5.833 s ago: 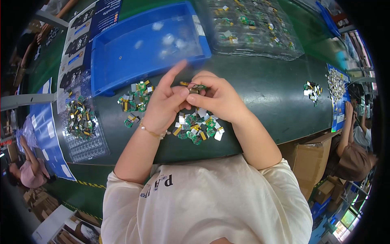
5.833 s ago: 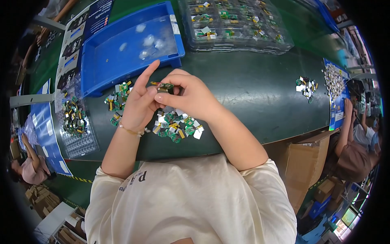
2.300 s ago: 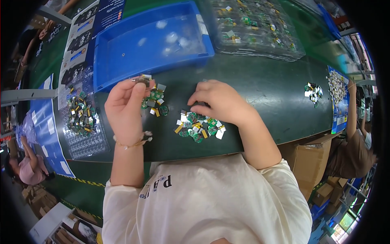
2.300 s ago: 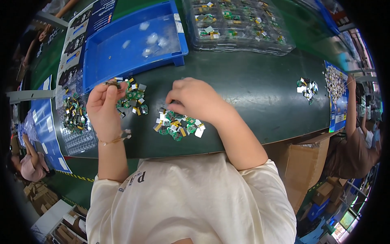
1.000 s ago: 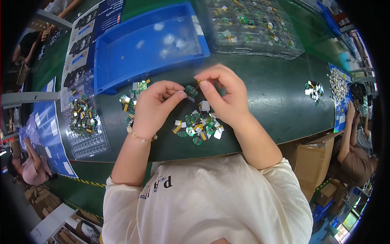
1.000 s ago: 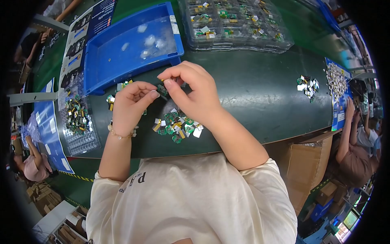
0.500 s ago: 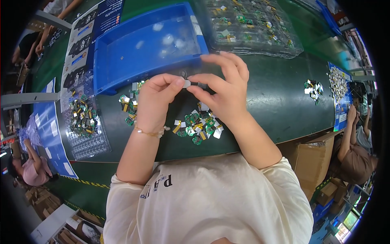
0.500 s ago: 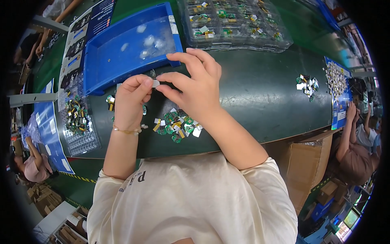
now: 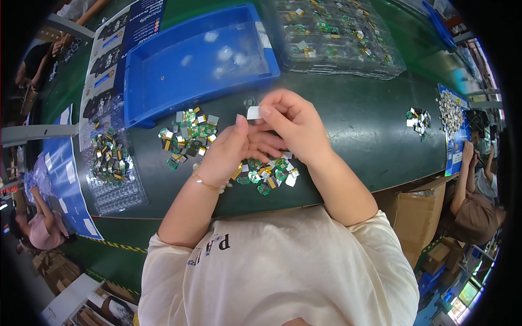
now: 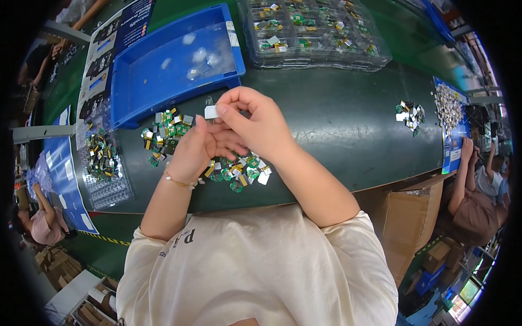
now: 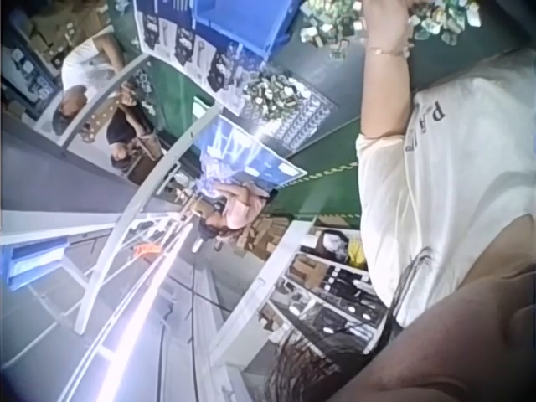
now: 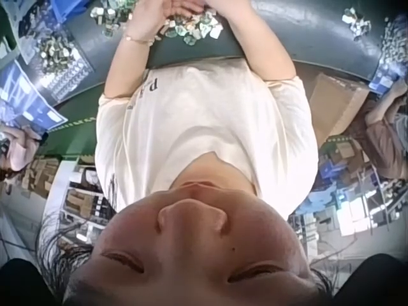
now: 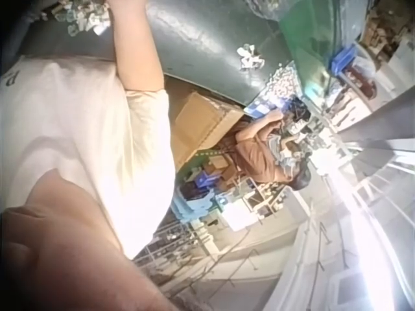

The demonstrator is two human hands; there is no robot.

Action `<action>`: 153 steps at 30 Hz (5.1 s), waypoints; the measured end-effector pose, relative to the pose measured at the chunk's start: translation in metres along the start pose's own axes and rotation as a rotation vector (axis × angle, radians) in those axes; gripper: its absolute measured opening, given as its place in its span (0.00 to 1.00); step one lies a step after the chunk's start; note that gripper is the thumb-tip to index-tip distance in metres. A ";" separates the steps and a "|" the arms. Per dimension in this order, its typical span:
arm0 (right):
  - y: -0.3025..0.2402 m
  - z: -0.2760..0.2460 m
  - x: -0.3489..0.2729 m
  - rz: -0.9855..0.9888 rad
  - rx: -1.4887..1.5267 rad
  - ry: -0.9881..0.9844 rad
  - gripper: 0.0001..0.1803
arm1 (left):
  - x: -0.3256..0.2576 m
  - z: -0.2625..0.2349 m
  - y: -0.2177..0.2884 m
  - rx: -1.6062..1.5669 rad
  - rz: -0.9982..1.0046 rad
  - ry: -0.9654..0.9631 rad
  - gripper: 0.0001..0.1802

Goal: Assembling small electronic components on a production line by hand.

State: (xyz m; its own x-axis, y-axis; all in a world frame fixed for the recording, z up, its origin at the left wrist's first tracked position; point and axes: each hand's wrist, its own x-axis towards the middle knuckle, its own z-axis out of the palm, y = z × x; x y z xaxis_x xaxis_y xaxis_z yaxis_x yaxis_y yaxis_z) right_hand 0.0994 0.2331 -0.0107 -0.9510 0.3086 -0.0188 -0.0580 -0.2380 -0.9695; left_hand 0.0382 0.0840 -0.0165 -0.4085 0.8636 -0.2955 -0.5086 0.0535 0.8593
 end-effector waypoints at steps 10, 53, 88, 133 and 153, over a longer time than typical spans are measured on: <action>0.006 -0.009 0.002 -0.050 -0.072 -0.013 0.03 | 0.004 -0.007 -0.008 -0.033 0.267 0.394 0.10; -0.009 -0.014 0.020 -0.619 -0.824 -0.215 0.17 | 0.000 -0.019 -0.004 -0.293 0.233 0.122 0.11; -0.003 -0.018 0.014 0.180 -0.116 -0.203 0.08 | -0.003 -0.019 0.011 -0.026 0.141 0.232 0.05; 0.001 -0.009 0.006 0.076 -0.300 -0.107 0.09 | 0.003 -0.023 -0.010 -0.438 0.090 0.102 0.15; 0.007 -0.007 0.006 -0.065 -0.462 -0.018 0.11 | -0.002 -0.008 0.000 -0.172 0.190 0.368 0.07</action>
State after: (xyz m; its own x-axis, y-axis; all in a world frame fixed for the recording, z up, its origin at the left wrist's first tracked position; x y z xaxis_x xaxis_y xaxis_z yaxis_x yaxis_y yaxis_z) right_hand 0.0955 0.2394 -0.0195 -0.9551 0.2926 0.0462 0.0196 0.2182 -0.9757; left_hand 0.0325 0.0781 -0.0195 -0.7331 0.6128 -0.2949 -0.5045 -0.1993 0.8401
